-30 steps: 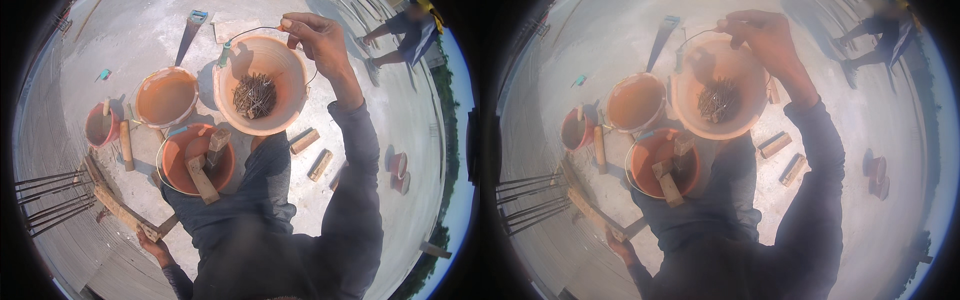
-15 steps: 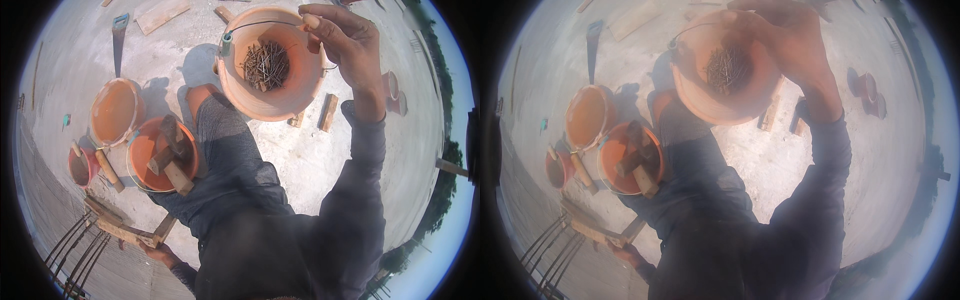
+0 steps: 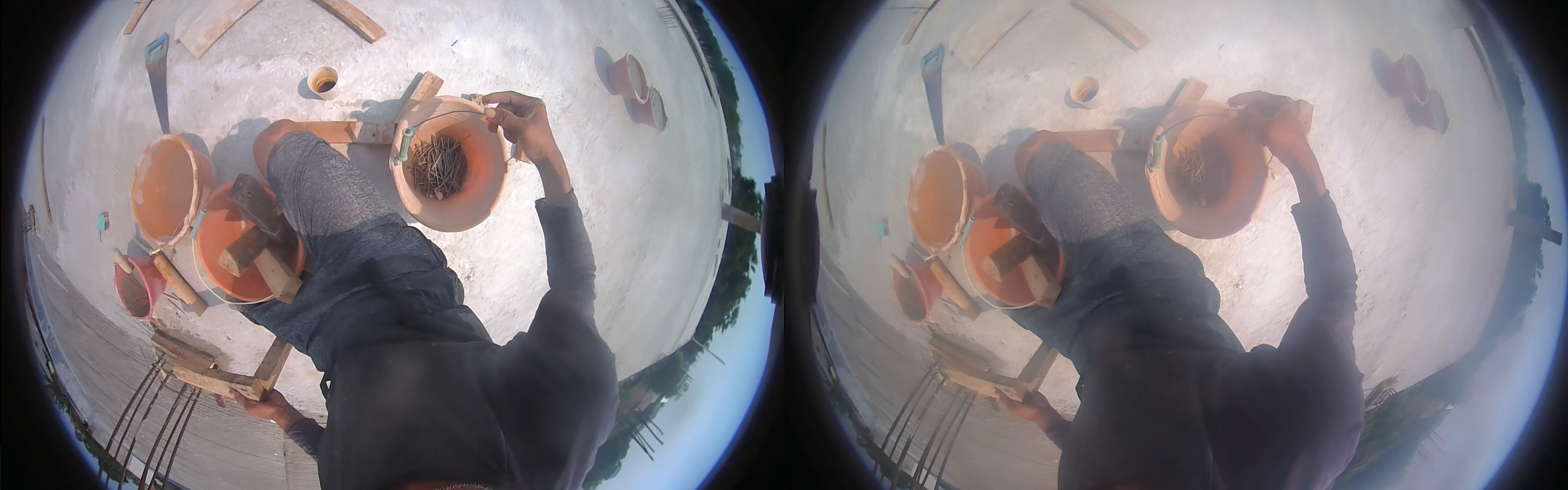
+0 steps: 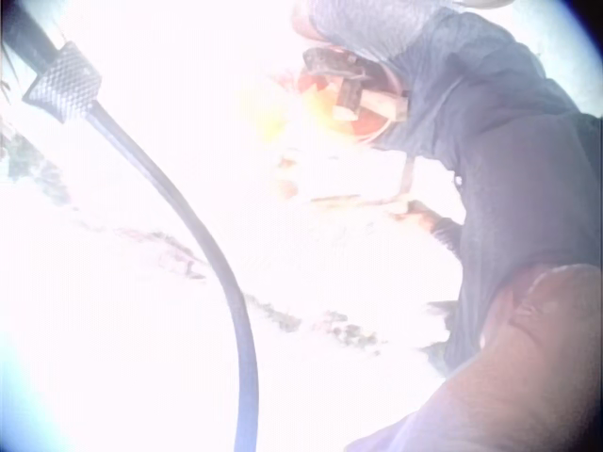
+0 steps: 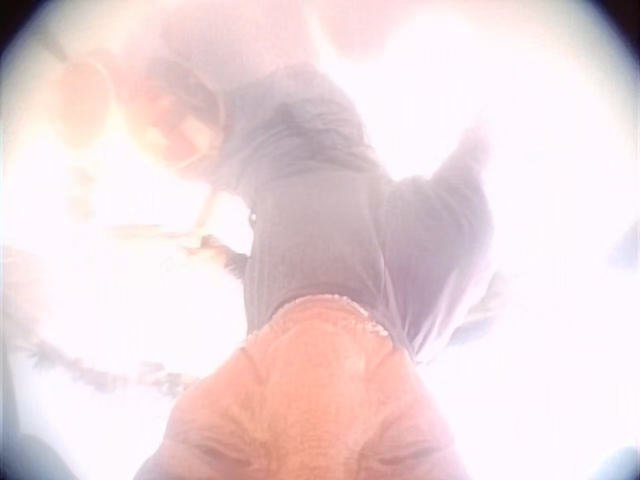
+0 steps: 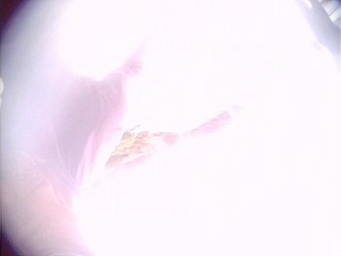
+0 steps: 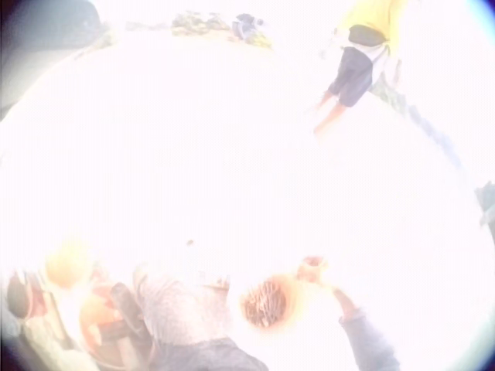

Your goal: The person assembles a wooden frame by hammering nails into wooden planks. They pick up nails from a bucket, position the planks, and use a hammer to secure them together. The person also uses a tape measure to check dimensions during the process.

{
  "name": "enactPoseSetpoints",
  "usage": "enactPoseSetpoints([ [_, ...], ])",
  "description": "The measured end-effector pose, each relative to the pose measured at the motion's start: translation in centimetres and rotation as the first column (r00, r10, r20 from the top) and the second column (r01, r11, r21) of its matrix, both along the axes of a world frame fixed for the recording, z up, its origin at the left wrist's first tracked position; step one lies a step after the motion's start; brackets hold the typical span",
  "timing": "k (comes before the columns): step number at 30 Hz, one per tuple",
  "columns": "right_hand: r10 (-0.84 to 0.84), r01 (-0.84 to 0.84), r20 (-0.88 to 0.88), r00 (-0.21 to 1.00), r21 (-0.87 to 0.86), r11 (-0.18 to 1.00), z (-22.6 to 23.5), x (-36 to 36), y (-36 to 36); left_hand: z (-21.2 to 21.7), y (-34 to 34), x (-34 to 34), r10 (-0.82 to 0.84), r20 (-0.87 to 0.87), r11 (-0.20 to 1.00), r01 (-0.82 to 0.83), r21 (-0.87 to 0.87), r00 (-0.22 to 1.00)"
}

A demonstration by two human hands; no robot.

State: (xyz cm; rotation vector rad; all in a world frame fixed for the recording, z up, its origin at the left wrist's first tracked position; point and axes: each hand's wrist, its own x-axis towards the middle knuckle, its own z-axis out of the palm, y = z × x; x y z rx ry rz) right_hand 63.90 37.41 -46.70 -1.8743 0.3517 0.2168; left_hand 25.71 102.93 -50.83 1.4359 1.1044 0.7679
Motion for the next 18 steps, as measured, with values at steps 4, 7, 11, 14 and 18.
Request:
enactPoseSetpoints([
  [4, 0.083, -0.067, 0.082, 0.993, -0.184, 0.981, -4.8, 0.2, 1.2, -0.3, 0.8, -0.2, -0.057, -0.082, 0.996, 0.063, 0.067, 0.995],
  [7, -0.039, 0.072, 0.133, 0.990, -0.255, 0.964, -4.6, 1.3, 2.2, 0.0, 0.5, 0.1, -0.079, -0.117, 0.991, 0.091, 0.102, 0.990],
  [11, 0.164, 0.427, 0.682, 0.712, -0.607, 0.671, -4.4, 0.6, 3.4, 1.1, -1.4, 1.1, -0.068, -0.100, 0.995, 0.075, 0.070, 0.993],
  [14, 0.032, 0.078, 0.442, 0.896, -0.228, 0.971, -8.5, -3.4, 4.3, 1.8, -2.3, 1.9, 0.010, -0.012, 0.995, -0.011, -0.100, 1.000],
  [18, 0.297, -0.126, 0.215, 0.930, -0.575, 0.809, -18.7, -5.8, 5.5, 1.8, -2.0, 1.8, 0.080, 0.079, 0.973, -0.061, -0.224, 0.994],
])
